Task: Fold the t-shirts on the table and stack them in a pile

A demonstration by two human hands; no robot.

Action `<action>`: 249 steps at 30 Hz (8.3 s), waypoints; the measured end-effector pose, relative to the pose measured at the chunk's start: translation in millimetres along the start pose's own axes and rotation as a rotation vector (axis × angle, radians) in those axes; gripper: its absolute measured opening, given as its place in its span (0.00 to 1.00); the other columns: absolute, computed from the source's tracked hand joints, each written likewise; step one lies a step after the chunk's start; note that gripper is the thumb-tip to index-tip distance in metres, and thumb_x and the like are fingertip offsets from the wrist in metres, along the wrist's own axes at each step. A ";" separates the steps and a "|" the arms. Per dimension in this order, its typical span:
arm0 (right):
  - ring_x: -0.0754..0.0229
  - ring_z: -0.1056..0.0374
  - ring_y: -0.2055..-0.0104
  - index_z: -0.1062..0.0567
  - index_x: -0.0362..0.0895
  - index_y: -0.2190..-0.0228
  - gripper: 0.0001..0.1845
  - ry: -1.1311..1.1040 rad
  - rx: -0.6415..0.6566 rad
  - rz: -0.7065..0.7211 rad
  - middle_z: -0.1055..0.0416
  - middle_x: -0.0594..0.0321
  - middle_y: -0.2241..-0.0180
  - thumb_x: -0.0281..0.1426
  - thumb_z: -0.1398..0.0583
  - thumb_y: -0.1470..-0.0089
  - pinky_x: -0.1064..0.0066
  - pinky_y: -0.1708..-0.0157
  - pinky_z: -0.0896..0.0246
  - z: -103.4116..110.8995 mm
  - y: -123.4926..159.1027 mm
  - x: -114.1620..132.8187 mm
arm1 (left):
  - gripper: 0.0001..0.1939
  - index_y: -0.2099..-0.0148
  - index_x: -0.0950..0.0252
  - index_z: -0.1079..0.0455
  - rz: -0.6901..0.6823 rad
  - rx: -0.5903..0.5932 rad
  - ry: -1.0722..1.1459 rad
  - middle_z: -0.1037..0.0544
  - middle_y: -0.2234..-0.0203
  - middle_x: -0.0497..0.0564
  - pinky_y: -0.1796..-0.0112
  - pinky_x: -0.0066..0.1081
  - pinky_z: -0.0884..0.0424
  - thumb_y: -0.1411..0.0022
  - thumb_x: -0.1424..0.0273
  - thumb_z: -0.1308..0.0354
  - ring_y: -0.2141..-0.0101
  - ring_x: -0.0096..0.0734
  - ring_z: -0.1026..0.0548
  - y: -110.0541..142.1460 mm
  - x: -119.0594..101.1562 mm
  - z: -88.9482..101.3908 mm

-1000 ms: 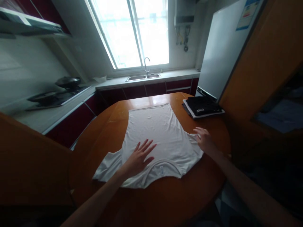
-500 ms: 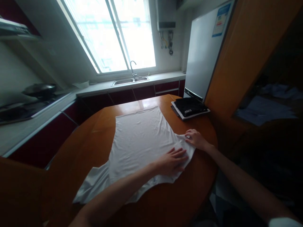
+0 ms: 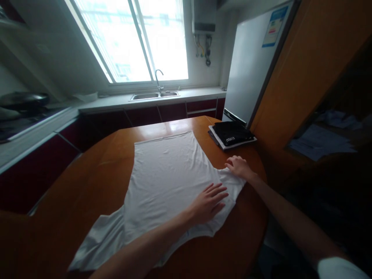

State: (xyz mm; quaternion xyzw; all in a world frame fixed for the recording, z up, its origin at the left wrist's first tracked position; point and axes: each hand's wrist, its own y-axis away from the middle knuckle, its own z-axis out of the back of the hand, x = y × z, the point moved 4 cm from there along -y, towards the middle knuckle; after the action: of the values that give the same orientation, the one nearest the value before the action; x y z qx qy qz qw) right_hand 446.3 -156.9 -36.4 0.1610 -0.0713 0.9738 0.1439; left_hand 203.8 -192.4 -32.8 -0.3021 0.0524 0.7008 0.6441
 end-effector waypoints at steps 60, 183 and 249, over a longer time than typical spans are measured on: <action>0.57 0.30 0.67 0.26 0.45 0.73 0.05 -0.118 -0.032 -0.185 0.27 0.59 0.70 0.32 0.37 0.48 0.70 0.67 0.41 1.2 72.4 -69.1 | 0.15 0.53 0.62 0.24 0.230 -0.232 -0.088 0.22 0.48 0.55 0.42 0.48 0.34 0.26 0.69 0.53 0.43 0.43 0.29 0.9 38.6 4.9; 0.52 0.61 0.26 0.48 0.37 0.31 0.33 -0.022 0.101 0.254 0.57 0.51 0.28 0.38 0.55 0.32 0.47 0.31 0.65 -49.5 63.5 66.0 | 0.26 0.29 0.66 0.44 0.607 -0.215 -0.469 0.37 0.33 0.56 0.34 0.49 0.48 0.26 0.71 0.60 0.32 0.41 0.44 5.2 80.3 23.4; 0.52 0.67 0.26 0.51 0.38 0.30 0.38 0.102 0.202 0.360 0.61 0.53 0.28 0.48 0.58 0.31 0.45 0.30 0.72 -55.2 72.9 78.2 | 0.27 0.29 0.63 0.45 0.404 -0.048 -0.421 0.44 0.30 0.55 0.33 0.54 0.59 0.27 0.65 0.53 0.30 0.43 0.53 5.3 74.1 19.5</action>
State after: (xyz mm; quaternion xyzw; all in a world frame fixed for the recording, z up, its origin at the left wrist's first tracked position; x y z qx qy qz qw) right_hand 337.1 -195.7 -68.9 0.1099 0.0062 0.9929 -0.0459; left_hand 192.9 -119.7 -54.9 -0.1483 -0.0399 0.8631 0.4810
